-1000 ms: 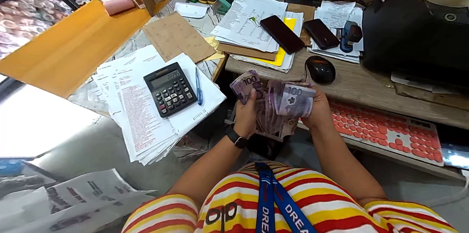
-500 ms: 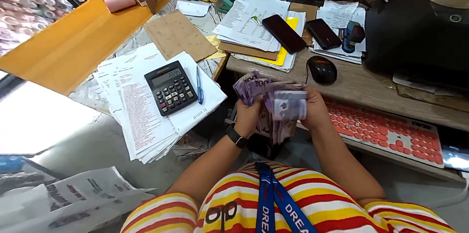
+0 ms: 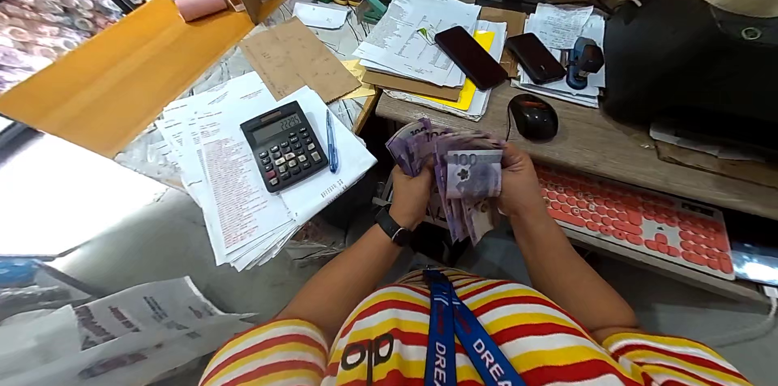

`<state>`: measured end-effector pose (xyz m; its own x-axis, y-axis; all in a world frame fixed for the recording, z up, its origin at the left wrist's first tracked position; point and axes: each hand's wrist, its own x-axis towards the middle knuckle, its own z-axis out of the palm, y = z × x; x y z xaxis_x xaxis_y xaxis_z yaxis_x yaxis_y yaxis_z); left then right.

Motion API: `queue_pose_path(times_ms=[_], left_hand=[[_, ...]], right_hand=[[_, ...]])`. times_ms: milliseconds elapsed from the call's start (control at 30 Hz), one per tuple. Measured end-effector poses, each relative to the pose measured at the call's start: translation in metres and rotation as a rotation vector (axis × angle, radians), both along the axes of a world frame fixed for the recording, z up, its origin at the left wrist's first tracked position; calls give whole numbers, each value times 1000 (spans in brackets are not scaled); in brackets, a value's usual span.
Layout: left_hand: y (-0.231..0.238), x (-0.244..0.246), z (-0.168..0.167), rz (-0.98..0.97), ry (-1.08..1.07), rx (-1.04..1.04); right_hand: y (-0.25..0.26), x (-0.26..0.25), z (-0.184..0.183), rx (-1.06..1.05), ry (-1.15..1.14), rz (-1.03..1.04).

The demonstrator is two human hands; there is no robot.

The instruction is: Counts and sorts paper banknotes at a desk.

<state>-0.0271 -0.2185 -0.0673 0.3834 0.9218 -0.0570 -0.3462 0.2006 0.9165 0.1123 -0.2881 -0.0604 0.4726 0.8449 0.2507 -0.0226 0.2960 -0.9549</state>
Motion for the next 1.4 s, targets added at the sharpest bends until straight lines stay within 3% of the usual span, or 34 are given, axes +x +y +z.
queue_pose_path(times_ms=[133, 433, 600, 733, 933, 1233, 1400], left_hand=[[-3, 0, 1, -31, -19, 12], [5, -5, 1, -45, -68, -36], [2, -1, 1, 12, -21, -10], [-3, -1, -2, -13, -66, 1], [3, -5, 0, -50, -113, -12], [-3, 0, -1, -2, -59, 1], [0, -3, 0, -16, -52, 16]], right_hand=[[4, -6, 4, -108, 41, 68], [3, -4, 5, 65, 190, -131], [2, -6, 6, -96, -24, -9], [8, -3, 6, -68, -103, 93], [9, 8, 6, 93, 168, -119], [6, -3, 9, -119, -66, 86], [7, 5, 5, -3, 4, -36]])
